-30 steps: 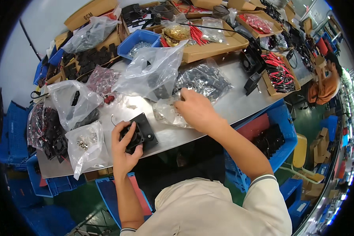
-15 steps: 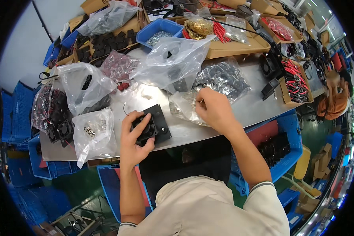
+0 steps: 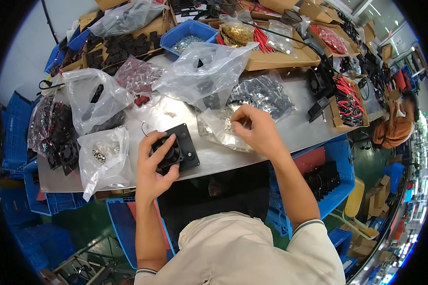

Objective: Attaching mounting brackets to computer cooling fans.

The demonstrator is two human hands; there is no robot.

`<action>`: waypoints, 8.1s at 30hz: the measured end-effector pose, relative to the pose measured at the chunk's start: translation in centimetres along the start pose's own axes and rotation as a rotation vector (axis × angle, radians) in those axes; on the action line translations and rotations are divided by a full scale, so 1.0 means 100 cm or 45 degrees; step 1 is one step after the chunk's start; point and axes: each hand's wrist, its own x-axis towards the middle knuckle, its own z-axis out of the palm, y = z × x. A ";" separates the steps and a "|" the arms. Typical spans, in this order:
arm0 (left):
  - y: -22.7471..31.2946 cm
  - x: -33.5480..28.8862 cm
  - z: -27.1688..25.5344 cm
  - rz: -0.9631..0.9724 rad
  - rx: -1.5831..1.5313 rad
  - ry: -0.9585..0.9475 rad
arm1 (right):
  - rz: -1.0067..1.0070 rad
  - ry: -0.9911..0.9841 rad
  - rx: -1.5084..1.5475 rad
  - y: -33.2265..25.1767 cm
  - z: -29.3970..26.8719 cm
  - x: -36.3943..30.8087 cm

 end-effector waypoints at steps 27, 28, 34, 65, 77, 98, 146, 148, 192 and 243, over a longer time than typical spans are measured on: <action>-0.002 -0.003 0.003 -0.007 -0.018 0.020 | 0.180 -0.317 0.763 -0.043 0.047 -0.017; -0.002 -0.003 0.002 -0.017 -0.013 0.016 | 0.196 -0.317 0.754 -0.042 0.047 -0.017; -0.001 -0.002 0.003 -0.015 0.001 0.009 | 0.162 -0.388 0.629 -0.037 0.057 -0.019; -0.011 -0.006 -0.005 0.093 0.043 -0.084 | -1.087 -0.616 -0.660 -0.165 0.247 0.042; -0.012 -0.007 0.002 0.022 0.020 0.032 | -0.760 -0.547 -0.797 -0.179 0.259 0.015; -0.005 -0.002 0.000 0.043 -0.019 0.052 | -0.227 -0.254 0.156 -0.069 0.046 -0.010; -0.004 0.002 0.001 0.028 0.015 0.035 | -0.124 -0.372 0.212 -0.042 0.057 -0.040; -0.001 0.002 0.000 0.033 0.022 0.023 | -0.135 -0.375 0.226 -0.041 0.058 -0.042; 0.026 0.052 -0.234 0.037 0.857 0.375 | -0.389 -0.142 0.473 0.017 0.054 -0.057; 0.073 -0.064 0.046 -0.612 -1.371 0.040 | -0.701 -0.320 0.187 -0.030 -0.015 -0.051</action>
